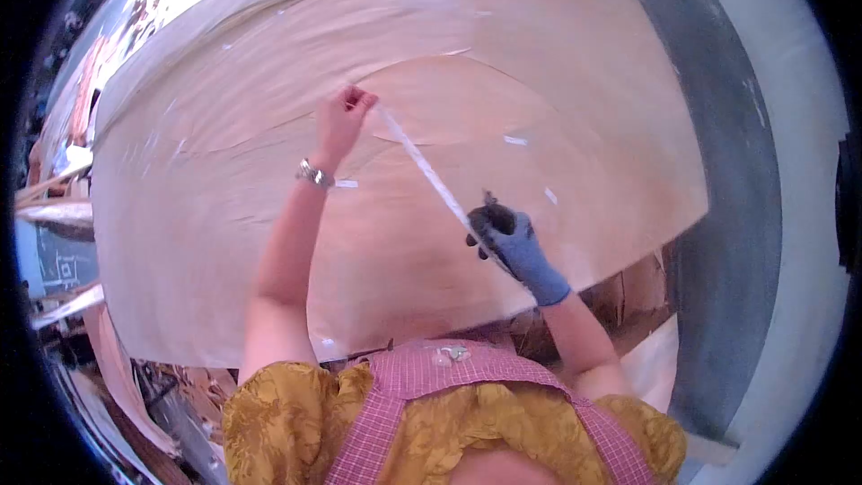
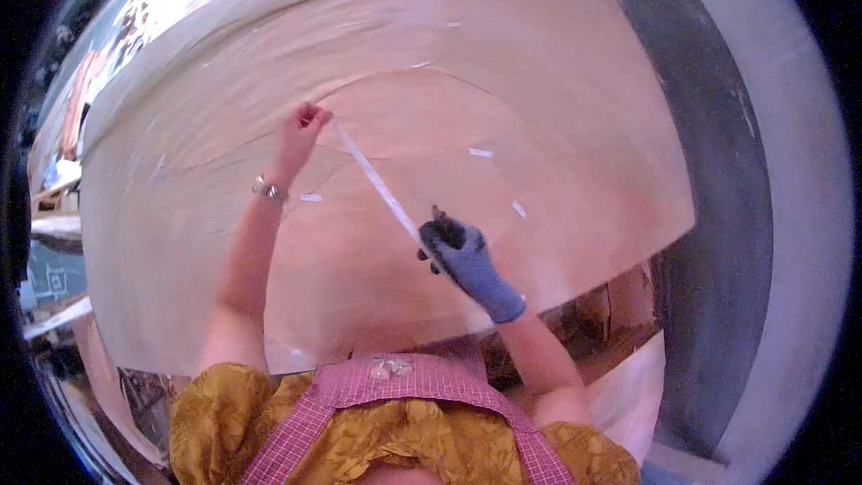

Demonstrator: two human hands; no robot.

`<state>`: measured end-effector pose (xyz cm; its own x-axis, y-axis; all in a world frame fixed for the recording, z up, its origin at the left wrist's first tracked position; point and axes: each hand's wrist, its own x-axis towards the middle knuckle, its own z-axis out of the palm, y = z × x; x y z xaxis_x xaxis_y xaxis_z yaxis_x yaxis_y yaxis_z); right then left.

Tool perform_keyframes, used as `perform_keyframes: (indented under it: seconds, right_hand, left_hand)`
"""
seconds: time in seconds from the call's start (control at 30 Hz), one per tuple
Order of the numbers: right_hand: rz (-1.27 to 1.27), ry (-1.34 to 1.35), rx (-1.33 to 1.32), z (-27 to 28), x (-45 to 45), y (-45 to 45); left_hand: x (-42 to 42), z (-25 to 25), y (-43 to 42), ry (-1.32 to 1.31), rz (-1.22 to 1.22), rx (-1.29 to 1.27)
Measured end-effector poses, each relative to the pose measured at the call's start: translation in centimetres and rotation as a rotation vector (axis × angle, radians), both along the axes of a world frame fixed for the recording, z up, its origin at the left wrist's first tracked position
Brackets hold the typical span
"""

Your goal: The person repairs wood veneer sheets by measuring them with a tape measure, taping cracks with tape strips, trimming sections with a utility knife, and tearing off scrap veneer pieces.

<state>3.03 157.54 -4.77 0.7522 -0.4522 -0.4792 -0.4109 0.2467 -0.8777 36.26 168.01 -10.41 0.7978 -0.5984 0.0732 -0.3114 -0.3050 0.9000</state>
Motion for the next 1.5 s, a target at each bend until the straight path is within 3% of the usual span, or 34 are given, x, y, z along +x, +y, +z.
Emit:
perform_keyframes:
  seconds: [0.13,0.3,0.43,0.63,0.83,1.03,1.33,1.43,1.5]
  right_hand:
    - [0.037,0.048,0.252,-5.0,8.1,0.2]
    - [0.048,-0.059,0.608,-9.9,13.4,-0.4]
    - [0.072,0.012,0.573,-9.9,13.8,-0.4]
    - [0.083,0.079,0.523,-10.4,15.6,-1.9]
    - [0.062,0.101,0.486,-10.9,15.7,-1.7]
    - [0.075,0.159,0.416,-7.9,16.4,-3.0]
    - [0.433,0.33,0.138,-2.1,21.9,-14.2]
    - [0.372,0.301,0.081,0.4,23.9,-17.1]
    - [0.328,0.158,0.182,0.7,25.4,-19.5]
  left_hand:
    - [8.3,-2.3,0.8,-0.259,0.123,0.337]
    - [12.1,-4.5,0.7,-0.406,0.238,0.489]
    - [11.9,-4.7,0.8,-0.344,0.26,0.595]
    - [12.0,-7.8,1.0,-0.488,0.318,0.577]
    - [11.4,-8.4,1.5,-0.243,0.503,0.214]
    - [5.9,-7.2,4.5,-0.871,0.012,0.488]
    - [6.3,-10.1,5.0,-0.859,-0.024,0.54]
    - [5.8,-10.4,4.7,-0.835,-0.011,0.533]
    - [5.8,-9.9,4.8,-0.824,-0.021,0.527]
